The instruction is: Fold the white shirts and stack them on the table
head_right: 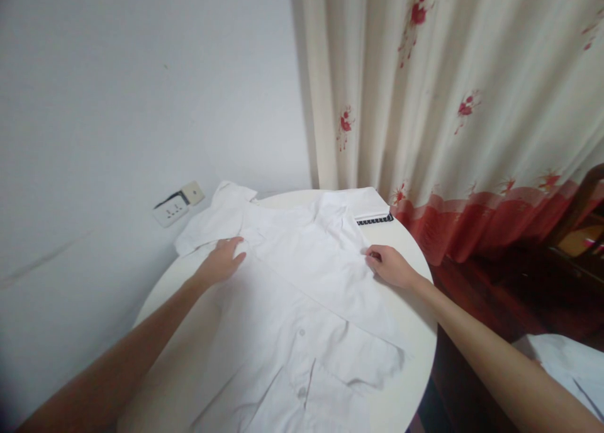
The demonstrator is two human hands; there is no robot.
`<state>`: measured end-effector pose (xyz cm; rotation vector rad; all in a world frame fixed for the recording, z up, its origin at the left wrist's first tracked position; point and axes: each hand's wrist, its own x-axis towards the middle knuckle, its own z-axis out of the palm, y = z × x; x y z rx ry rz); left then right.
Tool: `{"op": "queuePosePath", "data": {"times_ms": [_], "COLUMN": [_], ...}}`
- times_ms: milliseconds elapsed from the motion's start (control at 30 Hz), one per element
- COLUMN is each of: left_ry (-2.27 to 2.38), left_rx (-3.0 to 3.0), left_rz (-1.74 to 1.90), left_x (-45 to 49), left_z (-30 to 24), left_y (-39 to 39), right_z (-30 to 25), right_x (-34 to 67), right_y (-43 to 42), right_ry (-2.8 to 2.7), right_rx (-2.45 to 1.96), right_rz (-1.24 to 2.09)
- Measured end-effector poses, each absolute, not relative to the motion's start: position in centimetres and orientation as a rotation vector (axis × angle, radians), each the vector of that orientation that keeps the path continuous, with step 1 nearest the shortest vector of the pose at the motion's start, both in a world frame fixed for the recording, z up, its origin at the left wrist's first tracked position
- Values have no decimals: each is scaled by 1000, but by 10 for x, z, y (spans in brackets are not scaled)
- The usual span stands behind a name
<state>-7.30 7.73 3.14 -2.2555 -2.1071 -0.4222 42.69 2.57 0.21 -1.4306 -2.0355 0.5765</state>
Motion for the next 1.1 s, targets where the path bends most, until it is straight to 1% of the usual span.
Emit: {"op": "queuePosePath", "data": {"times_ms": [67, 133, 267, 367, 433, 500, 600, 667, 833, 1100], "left_ry": [-2105, -2079, -2100, -2100, -2003, -1839, -1558, -1474, -1462, -1340], "left_rx": [-2277, -2320, -2318, -2259, -2266, -2408, -2712, -2800, -2861, -2937], "left_rz": [-438, -531, -673, -668, -669, -648, -566, -492, -315, -209], "left_x": [-76, -79, -79, -69, -56, -39, -16, -8, -16, -44], "left_z": [20, 14, 14, 21, 28, 34, 33, 24, 6, 18], "left_y": [64, 60, 61, 53, 40, 21, -15, -37, -64, -117], "right_z": [1, -1, -8, -3, 6, 17, 24, 17, -9, -15], "right_x": [429, 431, 433, 430, 421, 407, 384, 373, 373, 403], "right_y": [25, 24, 20, 18, 15, 11, 0, -8, -22, -52], "right_ry": [-2022, -1998, -1960, -2017, -2040, -2080, -2247, -2365, -2470, -2569], "right_rx": [-1402, -1384, -1429, -1511, -1513, -1421, -1193, -1101, -1228, -1255], "right_rz": [571, 565, 529, 330, 117, 3, 91, 170, 193, 158]}}
